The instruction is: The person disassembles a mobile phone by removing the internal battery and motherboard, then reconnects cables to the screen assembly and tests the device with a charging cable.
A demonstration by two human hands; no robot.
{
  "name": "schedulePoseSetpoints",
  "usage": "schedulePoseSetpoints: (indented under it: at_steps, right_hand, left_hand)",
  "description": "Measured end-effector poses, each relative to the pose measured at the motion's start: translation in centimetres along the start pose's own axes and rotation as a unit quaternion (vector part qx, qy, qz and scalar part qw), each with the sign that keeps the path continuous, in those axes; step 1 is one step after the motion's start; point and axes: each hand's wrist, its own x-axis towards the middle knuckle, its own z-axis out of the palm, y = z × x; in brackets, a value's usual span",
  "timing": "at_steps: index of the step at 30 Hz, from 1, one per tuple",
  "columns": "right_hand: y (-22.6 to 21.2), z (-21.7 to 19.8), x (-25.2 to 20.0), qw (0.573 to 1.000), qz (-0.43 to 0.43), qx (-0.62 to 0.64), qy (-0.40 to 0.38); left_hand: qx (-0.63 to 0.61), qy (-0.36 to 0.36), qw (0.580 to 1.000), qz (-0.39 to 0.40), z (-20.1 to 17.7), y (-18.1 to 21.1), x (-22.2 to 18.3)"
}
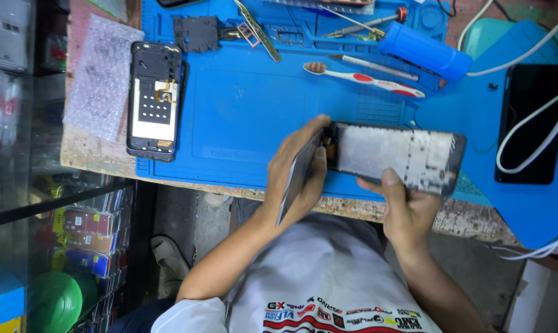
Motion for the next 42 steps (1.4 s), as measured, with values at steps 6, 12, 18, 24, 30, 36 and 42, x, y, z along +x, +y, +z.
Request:
schedulePoseSetpoints:
  at_steps: [6, 12, 18, 24, 30, 36, 42]
  right_hand:
    - [-1.8, 3.0, -1.6, 0.996, -0.067, -0.051, 0.016]
    - [-0.3, 3.9, -2.6, 0.991, -0.114, -0.074, -0.001]
    - [2.0, 3.2, -3.8, 0.972, -0.170, -0.160, -0.040]
    - [1.8, 3.2, -3.6, 0.971, -0.173, -0.160, -0.050]
    - [0.8, 3.1, -3.2, 0.936, -0.197, -0.273, -0.100]
    - [0.3, 3.6, -3.0, 0.954, -0.180, -0.215, -0.105]
    - [0.5, 2.0, -2.9, 0.971, -0.121, -0.186, -0.094]
  left_hand:
    - [-0.023, 0.112, 0.989, 0.096, 1.6, 0.4, 0.0]
    - [0.011, 0.155, 0.979, 0.133, 2.1, -0.6, 0.2]
    - [0.010, 0.144, 0.985, 0.098, 1.3, -0.5, 0.1]
    - [0.003, 0.140, 0.987, 0.079, 1.2, -0.5, 0.0]
    - [0.042, 0.116, 0.988, 0.094, 1.0, -0.5, -0.1]
    - [0.010, 0.051, 0.996, 0.073, 0.4, -0.8, -0.1]
    - [0.008, -0.076, 0.996, 0.048, -1.9, 0.4, 1.0]
